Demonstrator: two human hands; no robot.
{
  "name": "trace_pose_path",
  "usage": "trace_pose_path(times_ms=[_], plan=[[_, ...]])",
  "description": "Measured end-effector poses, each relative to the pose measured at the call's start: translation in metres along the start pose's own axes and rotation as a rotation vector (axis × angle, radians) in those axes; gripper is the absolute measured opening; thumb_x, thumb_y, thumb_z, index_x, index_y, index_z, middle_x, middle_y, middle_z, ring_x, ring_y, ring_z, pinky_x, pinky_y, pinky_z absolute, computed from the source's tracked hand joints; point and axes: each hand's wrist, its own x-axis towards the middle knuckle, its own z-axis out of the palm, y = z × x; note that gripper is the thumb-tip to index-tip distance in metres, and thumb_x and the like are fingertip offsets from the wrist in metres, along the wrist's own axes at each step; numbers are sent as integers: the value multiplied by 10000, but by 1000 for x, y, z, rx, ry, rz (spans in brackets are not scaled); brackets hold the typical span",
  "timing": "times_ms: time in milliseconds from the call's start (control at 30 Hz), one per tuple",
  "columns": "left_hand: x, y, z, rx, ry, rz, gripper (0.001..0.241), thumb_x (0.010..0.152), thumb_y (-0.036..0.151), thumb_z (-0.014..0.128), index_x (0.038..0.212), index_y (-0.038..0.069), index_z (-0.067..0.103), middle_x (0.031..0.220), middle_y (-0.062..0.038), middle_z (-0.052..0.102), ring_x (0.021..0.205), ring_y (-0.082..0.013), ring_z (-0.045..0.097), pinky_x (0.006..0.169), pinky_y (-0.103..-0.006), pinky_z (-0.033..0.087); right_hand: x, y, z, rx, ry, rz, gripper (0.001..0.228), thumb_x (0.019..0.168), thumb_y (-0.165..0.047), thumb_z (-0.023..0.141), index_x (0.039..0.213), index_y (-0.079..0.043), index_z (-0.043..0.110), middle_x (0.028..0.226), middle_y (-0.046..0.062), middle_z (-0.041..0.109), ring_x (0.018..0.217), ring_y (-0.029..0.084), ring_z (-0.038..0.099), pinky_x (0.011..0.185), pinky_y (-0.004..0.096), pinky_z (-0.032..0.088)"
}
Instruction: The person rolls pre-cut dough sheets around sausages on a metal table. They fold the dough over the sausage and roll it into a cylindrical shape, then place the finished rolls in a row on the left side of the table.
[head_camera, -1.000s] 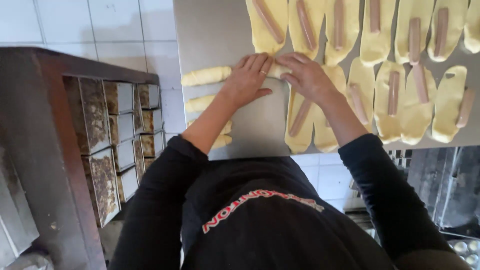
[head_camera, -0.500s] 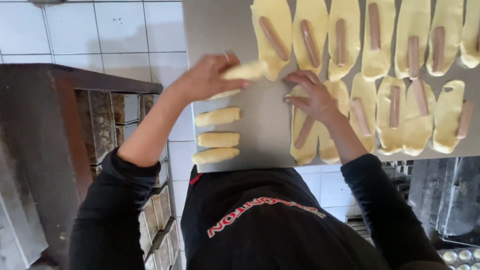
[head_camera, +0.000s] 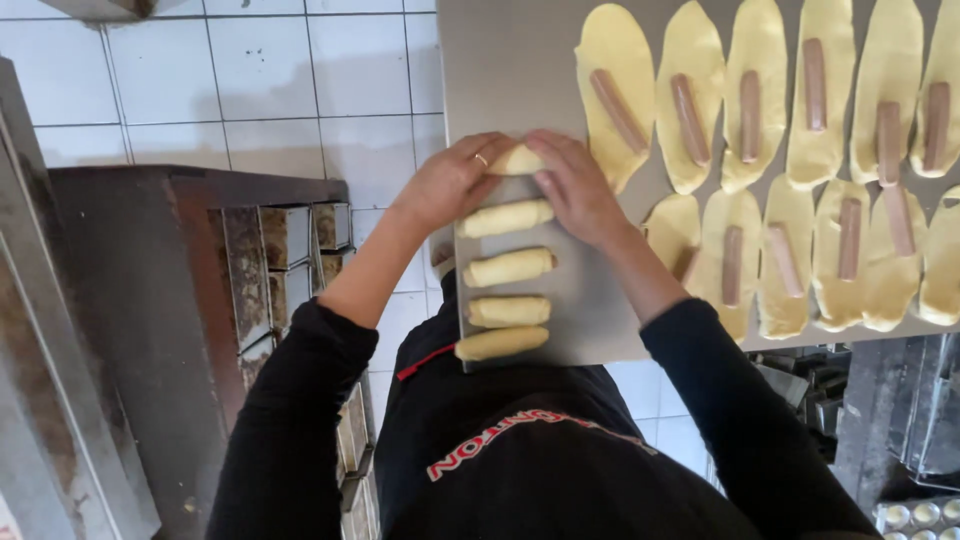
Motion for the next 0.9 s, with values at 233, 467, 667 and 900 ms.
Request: trace_pose_path(times_ms=[233, 467, 667, 900], plan=[[-4, -8, -4, -65, 172, -121, 676, 1024, 303, 749, 1516, -10, 407, 1486, -258, 454, 1386, -419, 494, 1197, -476, 404, 21, 0, -30, -30, -93, 116, 541, 1138, -202, 527, 1607, -51, 304, 1621, 204, 385, 1517, 352, 377, 1246, 502, 332], [-27, -10, -11, -216, 160, -141, 444, 876, 159, 815, 1279, 85, 647, 1211, -124, 617, 1162, -389, 625, 1000, -447, 519, 26, -2, -15, 74, -169, 124, 483, 879, -169, 806, 1323, -103, 629, 1171, 103, 657, 1101, 335, 662, 963, 446, 520], [-48, 8, -27, -39, 196, -315, 707, 795, 170, 878, 1411, 50, 552, 1358, -213, 579, 1284, -427, 544, 1097, -504, 445, 20, 12, -62, 174, -118, -2, 376, 952, -126, 753, 1295, -41, 624, 1270, 176, 616, 1251, 384, 570, 1074, 476, 441], [-45, 60, -48, -42, 495, -464, 506, 912, 185, 857, 1357, 122, 625, 1193, -45, 583, 987, -268, 637, 913, -385, 539, -29, 91, -86, -291, -95, 242, 664, 759, -325, 937, 1310, -121, 628, 947, 78, 656, 925, 321, 652, 885, 445, 546]])
